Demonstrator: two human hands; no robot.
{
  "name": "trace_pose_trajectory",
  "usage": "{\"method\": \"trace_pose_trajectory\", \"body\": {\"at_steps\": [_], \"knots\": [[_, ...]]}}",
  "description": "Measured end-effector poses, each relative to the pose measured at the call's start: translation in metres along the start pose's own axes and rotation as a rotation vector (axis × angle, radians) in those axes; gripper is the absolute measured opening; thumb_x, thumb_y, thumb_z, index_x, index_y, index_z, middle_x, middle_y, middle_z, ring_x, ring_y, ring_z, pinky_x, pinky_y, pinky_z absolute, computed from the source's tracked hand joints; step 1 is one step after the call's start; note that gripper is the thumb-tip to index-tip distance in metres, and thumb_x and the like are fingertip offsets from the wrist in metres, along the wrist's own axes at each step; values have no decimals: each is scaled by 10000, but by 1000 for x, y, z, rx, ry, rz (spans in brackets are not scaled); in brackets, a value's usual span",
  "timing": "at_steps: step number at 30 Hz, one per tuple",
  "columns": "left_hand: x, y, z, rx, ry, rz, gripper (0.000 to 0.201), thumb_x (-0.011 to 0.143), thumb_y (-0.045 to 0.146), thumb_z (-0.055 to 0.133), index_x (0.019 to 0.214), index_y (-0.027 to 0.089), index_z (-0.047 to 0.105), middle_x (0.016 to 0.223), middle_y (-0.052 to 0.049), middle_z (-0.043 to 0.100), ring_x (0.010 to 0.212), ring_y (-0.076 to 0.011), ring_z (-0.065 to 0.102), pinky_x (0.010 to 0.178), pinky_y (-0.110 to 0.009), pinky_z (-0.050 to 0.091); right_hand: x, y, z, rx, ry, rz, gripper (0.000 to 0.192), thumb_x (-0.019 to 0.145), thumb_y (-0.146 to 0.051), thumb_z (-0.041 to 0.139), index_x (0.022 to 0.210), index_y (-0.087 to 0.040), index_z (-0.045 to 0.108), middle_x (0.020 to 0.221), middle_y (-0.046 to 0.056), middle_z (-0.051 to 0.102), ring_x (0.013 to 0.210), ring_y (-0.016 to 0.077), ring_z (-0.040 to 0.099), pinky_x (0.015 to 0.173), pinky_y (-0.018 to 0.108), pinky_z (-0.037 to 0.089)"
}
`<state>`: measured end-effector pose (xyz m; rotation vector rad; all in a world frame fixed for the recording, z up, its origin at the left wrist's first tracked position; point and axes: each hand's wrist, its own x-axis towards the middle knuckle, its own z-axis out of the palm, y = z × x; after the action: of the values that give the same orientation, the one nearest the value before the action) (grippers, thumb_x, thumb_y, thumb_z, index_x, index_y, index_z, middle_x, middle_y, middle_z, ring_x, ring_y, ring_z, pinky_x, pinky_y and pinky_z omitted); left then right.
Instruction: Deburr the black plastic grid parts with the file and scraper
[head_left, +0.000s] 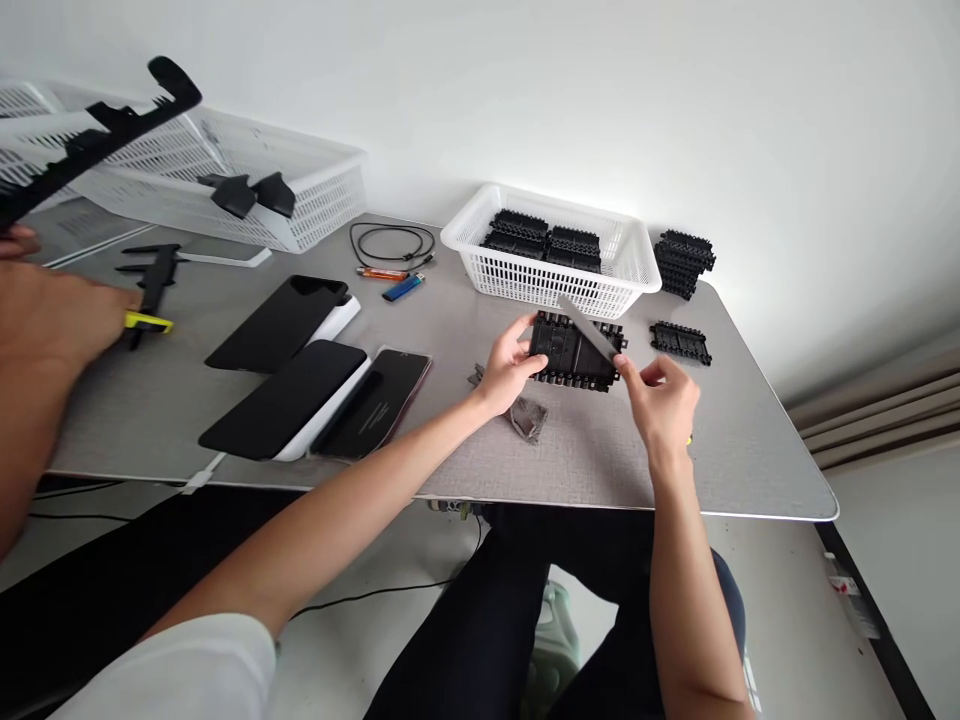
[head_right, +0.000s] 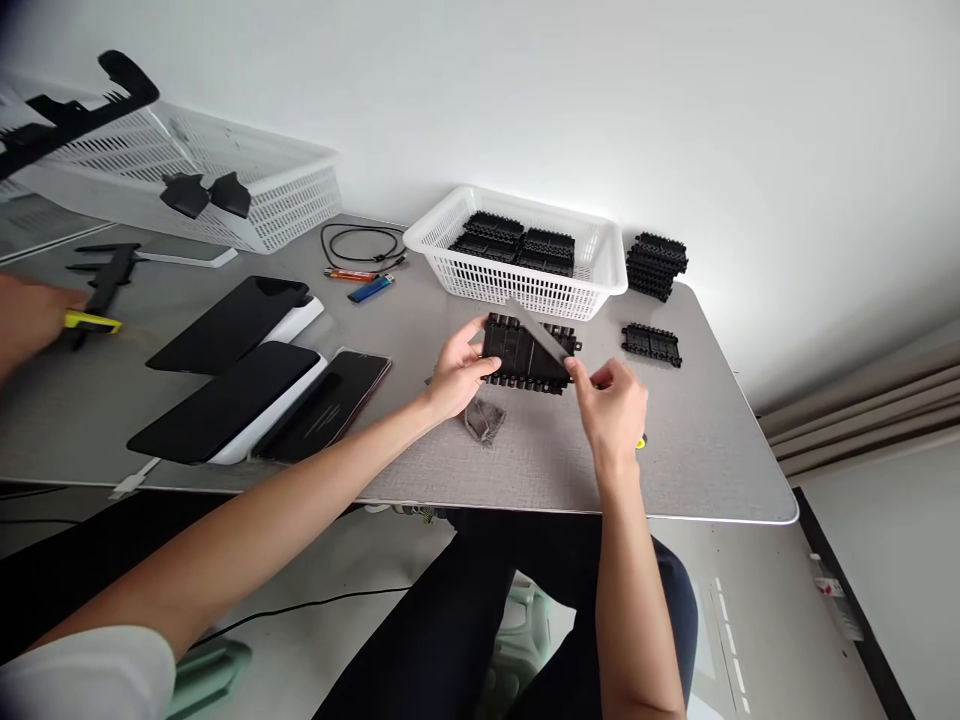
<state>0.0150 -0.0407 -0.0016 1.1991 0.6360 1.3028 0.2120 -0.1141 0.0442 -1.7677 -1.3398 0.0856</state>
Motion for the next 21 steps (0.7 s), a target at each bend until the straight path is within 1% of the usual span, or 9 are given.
{"method": "trace_pose_trajectory", "body": {"at_steps": [3, 5, 9, 12, 14, 18, 21], "knots": [[1, 2, 1, -2, 38, -12, 672, 666, 165, 722, 1307, 176, 519, 939, -84, 712, 797, -216, 659, 706, -344, 512, 8, 8, -12, -23, 75, 46, 539, 783, -665, 635, 556, -218, 435, 562, -10, 509, 542, 135, 427, 542, 283, 318], [2, 2, 1, -7, 48, -20, 675, 660, 162, 719, 1305, 184, 521, 940, -80, 709, 790, -214, 653, 696, -343, 508, 10, 9, -16, -7, 69, 55, 543, 791, -672, 619, 558, -220, 429, 552, -12, 500, 538, 134, 424, 547, 286, 325], [1, 0, 1, -18, 31, -46, 670, 661, 178, 718, 1303, 197, 527, 958, -82, 708, 765, -210, 650, 657, -329, 503, 2, 1, -6, 24, -20, 16, 560, 775, -703, 611, 564, -222, 418, 557, -13, 503, 544, 133, 430, 542, 277, 331], [1, 1, 1, -24, 24, -58, 676, 655, 182, 725, 1302, 197, 528, 971, -86, 713, 775, -216, 659, 656, -330, 509, -1, -2, 1, 0, -41, 2, 557, 768, -702, 622, 572, -221, 420, 578, -7, 522, 550, 134, 435, 532, 273, 317], [1, 2, 1, -27, 29, -54, 687, 652, 178, 724, 1308, 192, 519, 964, -83, 720, 776, -218, 665, 663, -336, 516, 2, 1, 0, -15, -8, 14, 553, 774, -697, 620, 574, -221, 422, 581, -7, 521, 552, 135, 435, 537, 275, 313], [1, 5, 3, -15, 48, -39, 700, 657, 181, 724, 1321, 163, 503, 946, -87, 728, 832, -236, 679, 692, -345, 526, 10, 12, -10, -37, 92, 58, 543, 800, -680, 603, 570, -221, 426, 577, -4, 513, 562, 146, 442, 560, 287, 320], [0, 5, 5, -16, 38, -50, 696, 660, 182, 717, 1322, 170, 504, 955, -83, 732, 866, -252, 685, 696, -353, 535, 9, 11, -11, -24, 114, 35, 536, 814, -671, 594, 576, -223, 424, 586, -2, 518, 566, 146, 442, 569, 292, 332]]}}
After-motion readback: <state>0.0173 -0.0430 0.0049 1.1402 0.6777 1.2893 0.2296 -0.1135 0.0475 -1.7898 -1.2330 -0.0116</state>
